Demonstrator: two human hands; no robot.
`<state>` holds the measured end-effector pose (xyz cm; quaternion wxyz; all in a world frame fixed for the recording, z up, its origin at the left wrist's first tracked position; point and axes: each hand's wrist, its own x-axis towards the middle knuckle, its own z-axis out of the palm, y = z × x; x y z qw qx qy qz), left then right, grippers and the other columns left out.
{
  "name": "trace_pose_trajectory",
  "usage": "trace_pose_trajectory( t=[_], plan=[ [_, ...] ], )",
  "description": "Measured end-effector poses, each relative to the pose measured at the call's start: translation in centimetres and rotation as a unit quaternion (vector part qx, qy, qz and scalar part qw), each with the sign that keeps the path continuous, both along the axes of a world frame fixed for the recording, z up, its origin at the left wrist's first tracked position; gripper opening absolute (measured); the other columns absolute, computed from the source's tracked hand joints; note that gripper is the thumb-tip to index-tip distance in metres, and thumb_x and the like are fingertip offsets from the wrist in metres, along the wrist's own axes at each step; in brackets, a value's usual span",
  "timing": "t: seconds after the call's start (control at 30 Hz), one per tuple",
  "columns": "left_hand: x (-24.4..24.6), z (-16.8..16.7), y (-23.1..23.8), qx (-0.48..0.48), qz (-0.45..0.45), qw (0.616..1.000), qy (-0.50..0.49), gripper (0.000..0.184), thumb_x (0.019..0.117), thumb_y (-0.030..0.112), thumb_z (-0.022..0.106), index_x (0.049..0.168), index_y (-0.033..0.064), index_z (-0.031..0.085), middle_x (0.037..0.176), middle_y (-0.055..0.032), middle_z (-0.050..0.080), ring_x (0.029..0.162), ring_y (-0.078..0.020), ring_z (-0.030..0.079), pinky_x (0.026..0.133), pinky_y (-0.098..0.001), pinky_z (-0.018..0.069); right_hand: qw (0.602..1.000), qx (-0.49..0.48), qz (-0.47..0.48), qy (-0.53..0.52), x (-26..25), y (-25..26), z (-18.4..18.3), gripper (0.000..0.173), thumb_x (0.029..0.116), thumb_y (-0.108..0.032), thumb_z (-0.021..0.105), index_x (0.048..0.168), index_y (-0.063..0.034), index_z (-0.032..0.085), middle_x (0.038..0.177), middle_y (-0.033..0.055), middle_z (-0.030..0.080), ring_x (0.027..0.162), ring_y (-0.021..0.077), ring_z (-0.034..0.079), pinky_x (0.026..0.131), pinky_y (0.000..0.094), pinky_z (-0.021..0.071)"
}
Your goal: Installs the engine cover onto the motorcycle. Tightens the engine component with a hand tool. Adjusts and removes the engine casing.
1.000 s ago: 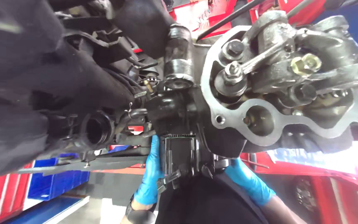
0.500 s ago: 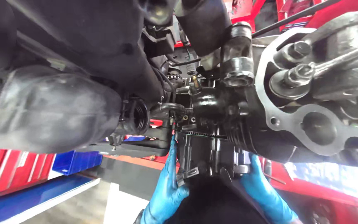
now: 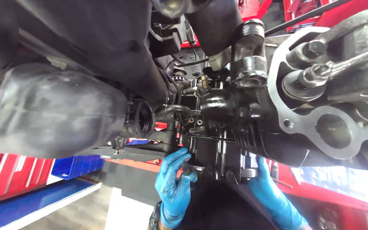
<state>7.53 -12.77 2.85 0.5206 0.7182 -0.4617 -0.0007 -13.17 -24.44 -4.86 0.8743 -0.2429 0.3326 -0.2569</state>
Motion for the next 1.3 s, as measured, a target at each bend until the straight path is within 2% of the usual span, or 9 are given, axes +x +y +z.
trace_pose_trajectory(
  t=[0.23,0.4,0.83,0.93,1.03,1.1,1.13,1.23,1.3],
  plan=[
    [0.1,-1.6,-2.2,-0.092,-0.018,0.987,0.132,0.027,0.0873,0.039,0.076,0.111,0.0268,0.073,0.115,0.0155,0.064,0.115,-0.0014,0.058,0.099,-0.0161,0.0468,1.000,0.012,-0.020,0.000,0.3,0.2,0.4,0.062,0.0828,-0.077,0.060,0.121,-0.0294,0.066,0.110,-0.0074,0.074,0.105,0.0065,0.069,0.091,0.0322,0.0585],
    [0.5,-3.1,-3.3,-0.142,-0.038,0.984,0.105,0.029,0.0904,0.046,0.071,0.110,0.0254,0.072,0.115,0.0152,0.063,0.116,-0.0021,0.055,0.100,-0.0168,0.0431,0.999,0.016,-0.044,0.003,0.6,0.1,0.8,0.052,0.0845,-0.072,0.063,0.116,-0.0314,0.069,0.106,-0.0090,0.075,0.100,0.0037,0.070,0.088,0.0282,0.0594],
    [1.5,-3.3,-3.5,-0.154,-0.088,0.981,0.085,0.032,0.0901,0.048,0.070,0.113,0.0262,0.071,0.118,0.0153,0.062,0.118,-0.0034,0.054,0.102,-0.0191,0.0428,0.999,-0.007,-0.050,0.018,1.1,-0.3,1.1,0.063,0.0862,-0.074,0.060,0.125,-0.0242,0.063,0.111,-0.0048,0.074,0.105,0.0082,0.070,0.092,0.0315,0.0586],
    [1.5,-3.6,-3.4,-0.167,-0.087,0.978,0.086,0.032,0.0900,0.048,0.071,0.112,0.0246,0.072,0.119,0.0143,0.063,0.119,-0.0051,0.056,0.102,-0.0205,0.0442,0.999,-0.015,-0.013,0.039,0.7,-0.7,0.7,0.070,0.0872,-0.078,0.053,0.130,-0.0232,0.059,0.115,-0.0053,0.073,0.108,0.0084,0.069,0.093,0.0323,0.0585],
    [1.7,-3.7,-3.4,-0.182,-0.113,0.970,0.116,0.029,0.0889,0.041,0.075,0.111,0.0235,0.073,0.121,0.0127,0.064,0.119,-0.0061,0.056,0.102,-0.0208,0.0456,0.988,-0.072,0.000,0.139,0.3,-0.7,1.1,0.067,0.1015,-0.069,0.033,0.135,-0.0160,0.057,0.116,-0.0028,0.072,0.109,0.0090,0.068,0.094,0.0316,0.0582],
    [2.1,-3.4,-3.6,-0.188,-0.130,0.964,0.134,0.028,0.0873,0.039,0.078,0.109,0.0226,0.075,0.119,0.0123,0.065,0.116,-0.0048,0.058,0.099,-0.0192,0.0486,0.934,-0.221,-0.049,0.277,-0.1,0.0,1.7,0.051,0.1098,-0.047,0.033,0.119,-0.0108,0.068,0.101,-0.0046,0.074,0.096,0.0027,0.070,0.086,0.0251,0.0592],
    [2.4,-3.1,-3.7,-0.185,-0.140,0.963,0.139,0.026,0.0867,0.037,0.079,0.108,0.0219,0.075,0.117,0.0115,0.066,0.113,-0.0046,0.060,0.096,-0.0187,0.0501,0.873,-0.323,-0.108,0.349,-0.2,1.0,1.8,0.040,0.1075,-0.039,0.045,0.112,-0.0092,0.072,0.094,-0.0059,0.074,0.089,-0.0010,0.069,0.081,0.0219,0.0584],
    [3.1,-1.9,-3.7,-0.147,-0.148,0.968,0.138,0.020,0.0825,0.028,0.082,0.100,0.0210,0.075,0.108,0.0096,0.068,0.105,-0.0042,0.063,0.090,-0.0186,0.0540,0.701,-0.520,-0.259,0.413,1.0,4.4,2.7,0.037,0.0919,-0.035,0.069,0.112,-0.0033,0.070,0.104,0.0071,0.070,0.099,0.0105,0.066,0.088,0.0290,0.0558],
    [3.8,-1.2,-3.8,-0.114,-0.157,0.975,0.108,0.022,0.0832,0.028,0.082,0.099,0.0165,0.072,0.105,0.0060,0.068,0.104,-0.0067,0.064,0.091,-0.0230,0.0552,0.638,-0.582,-0.312,0.395,3.5,7.0,3.3,0.030,0.0882,-0.035,0.074,0.107,-0.0126,0.068,0.104,0.0035,0.067,0.104,0.0113,0.063,0.092,0.0260,0.0524]
  ],
)
